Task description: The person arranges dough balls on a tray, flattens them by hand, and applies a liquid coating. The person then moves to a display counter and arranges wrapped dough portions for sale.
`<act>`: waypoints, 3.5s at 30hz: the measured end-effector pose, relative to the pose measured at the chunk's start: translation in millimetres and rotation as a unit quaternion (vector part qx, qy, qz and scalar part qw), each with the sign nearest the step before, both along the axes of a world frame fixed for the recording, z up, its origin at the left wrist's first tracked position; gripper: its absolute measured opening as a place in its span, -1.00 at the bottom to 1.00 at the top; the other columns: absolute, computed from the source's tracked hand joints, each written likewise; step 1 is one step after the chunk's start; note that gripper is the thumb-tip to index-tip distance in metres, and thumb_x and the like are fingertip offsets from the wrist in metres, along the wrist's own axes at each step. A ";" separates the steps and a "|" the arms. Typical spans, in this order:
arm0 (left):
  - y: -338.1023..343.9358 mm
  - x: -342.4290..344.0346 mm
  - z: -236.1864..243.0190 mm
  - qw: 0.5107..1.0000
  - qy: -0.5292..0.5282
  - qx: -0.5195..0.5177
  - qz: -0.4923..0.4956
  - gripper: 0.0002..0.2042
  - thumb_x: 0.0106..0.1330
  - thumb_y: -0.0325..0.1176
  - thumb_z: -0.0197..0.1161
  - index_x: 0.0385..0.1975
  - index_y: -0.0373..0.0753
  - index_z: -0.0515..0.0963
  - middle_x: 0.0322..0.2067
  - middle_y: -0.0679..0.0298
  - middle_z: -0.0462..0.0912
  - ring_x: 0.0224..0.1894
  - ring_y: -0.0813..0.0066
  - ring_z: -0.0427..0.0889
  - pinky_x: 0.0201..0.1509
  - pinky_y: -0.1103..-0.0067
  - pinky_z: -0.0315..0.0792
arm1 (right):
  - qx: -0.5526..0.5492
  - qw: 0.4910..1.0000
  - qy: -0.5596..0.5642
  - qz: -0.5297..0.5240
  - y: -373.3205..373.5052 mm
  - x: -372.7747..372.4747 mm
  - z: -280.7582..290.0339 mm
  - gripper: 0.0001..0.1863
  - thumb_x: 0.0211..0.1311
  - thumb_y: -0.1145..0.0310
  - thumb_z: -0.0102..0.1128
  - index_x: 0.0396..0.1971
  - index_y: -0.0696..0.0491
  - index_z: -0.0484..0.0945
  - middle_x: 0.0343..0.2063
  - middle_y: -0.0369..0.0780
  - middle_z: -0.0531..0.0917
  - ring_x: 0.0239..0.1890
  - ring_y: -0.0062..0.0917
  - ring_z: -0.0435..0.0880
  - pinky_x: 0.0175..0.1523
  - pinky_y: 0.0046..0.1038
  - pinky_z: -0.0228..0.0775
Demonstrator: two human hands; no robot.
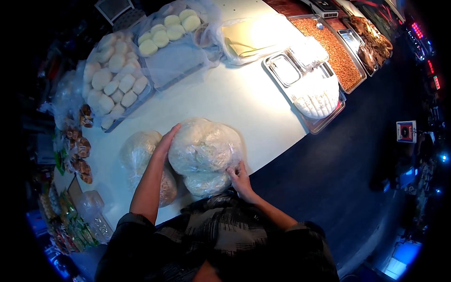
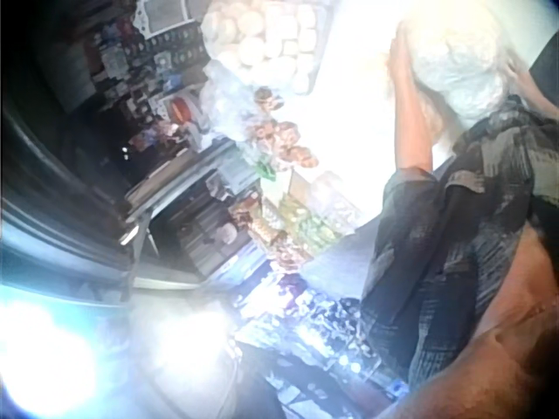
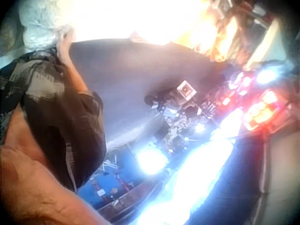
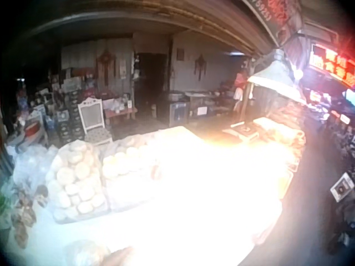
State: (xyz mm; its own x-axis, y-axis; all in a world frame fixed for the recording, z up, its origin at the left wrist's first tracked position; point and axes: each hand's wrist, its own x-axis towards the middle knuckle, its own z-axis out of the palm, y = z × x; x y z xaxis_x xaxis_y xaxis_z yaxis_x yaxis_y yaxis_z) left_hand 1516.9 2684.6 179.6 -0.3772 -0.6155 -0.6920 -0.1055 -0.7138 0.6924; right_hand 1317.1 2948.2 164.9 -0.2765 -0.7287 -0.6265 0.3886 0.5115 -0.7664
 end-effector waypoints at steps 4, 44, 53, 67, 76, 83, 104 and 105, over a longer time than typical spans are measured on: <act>3.9 8.5 -13.3 0.990 0.087 0.102 0.043 -0.41 0.35 0.03 0.25 0.18 -0.35 0.47 0.02 0.11 0.63 0.01 0.34 0.64 0.05 0.43 0.56 | -0.038 0.997 -0.006 -0.066 -12.4 11.4 -10.1 -0.43 0.51 0.27 0.04 0.41 0.07 0.13 0.12 -0.10 0.54 0.13 -0.44 0.51 0.21 -0.34 0.37; 59.5 -31.6 5.4 0.926 0.280 0.235 0.095 -0.78 0.52 -0.35 -0.02 -0.26 -0.31 0.55 -0.42 0.31 0.61 -0.44 0.47 0.60 -0.37 0.51 0.54 | 0.072 0.960 -0.267 -0.048 -15.5 -13.3 -1.2 -0.39 0.49 -0.07 -0.02 0.31 0.06 0.26 0.17 -0.11 0.47 0.20 -0.27 0.50 0.19 -0.23 0.46; 4.6 -102.9 120.7 0.910 0.303 0.139 0.248 -0.87 0.49 -0.41 0.05 -0.22 -0.30 0.51 -0.36 0.24 0.56 -0.41 0.45 0.52 -0.34 0.53 0.50 | -0.025 0.903 -0.412 -0.123 -2.3 -30.3 -39.3 -0.54 0.50 0.07 -0.04 0.16 0.10 0.36 0.09 -0.05 0.52 0.08 -0.26 0.55 0.16 -0.21 0.49; 96.5 -42.5 -46.2 0.952 -0.190 -0.193 0.144 -0.61 0.48 -0.16 0.12 0.05 -0.40 0.52 -0.03 0.15 0.66 0.05 0.30 0.59 0.18 0.44 0.41 | 0.072 0.933 -0.352 -0.019 9.6 -47.8 -25.9 -0.36 0.53 -0.07 -0.11 0.34 0.13 0.19 0.29 0.04 0.35 0.33 -0.11 0.36 0.40 -0.06 0.27; 114.3 -53.9 63.7 0.983 0.114 0.090 0.113 -0.62 0.47 0.00 0.15 -0.11 -0.25 0.55 -0.24 0.25 0.65 -0.18 0.50 0.61 -0.12 0.54 0.50 | -0.021 0.951 -0.305 0.036 20.3 -38.3 -23.5 -0.12 0.43 -0.29 -0.13 0.43 0.14 0.05 0.32 -0.05 0.30 0.23 -0.25 0.47 0.35 -0.13 0.34; 63.2 -40.7 -0.2 0.962 -0.088 -0.090 0.243 -0.47 0.38 0.09 0.23 -0.03 -0.34 0.46 -0.32 0.22 0.66 -0.36 0.47 0.64 -0.37 0.55 0.50 | 0.003 0.857 -0.510 -0.073 -5.0 -34.3 6.2 0.09 0.15 -0.53 0.00 0.26 0.25 0.25 0.01 0.03 0.55 -0.01 -0.30 0.59 0.16 -0.26 0.47; 72.2 -54.0 188.7 0.930 0.244 -0.244 0.122 -0.75 0.51 -0.17 0.14 -0.43 -0.11 0.48 -0.58 0.49 0.45 -0.62 0.77 0.37 -0.61 0.68 0.22 | -0.138 0.805 0.569 0.091 -55.0 -9.5 75.1 -0.24 0.05 0.34 0.45 0.32 -0.01 0.38 -0.20 -0.10 0.50 -0.27 -0.25 0.61 -0.23 -0.30 0.50; 61.8 -58.6 201.9 0.929 0.248 -0.230 0.151 -0.75 0.52 -0.18 0.14 -0.43 -0.11 0.49 -0.58 0.49 0.45 -0.61 0.77 0.38 -0.60 0.69 0.24 | -0.165 0.811 0.553 0.092 -62.0 -14.4 74.1 -0.31 0.08 0.40 0.41 0.28 -0.03 0.44 -0.24 -0.11 0.52 -0.29 -0.26 0.61 -0.24 -0.31 0.49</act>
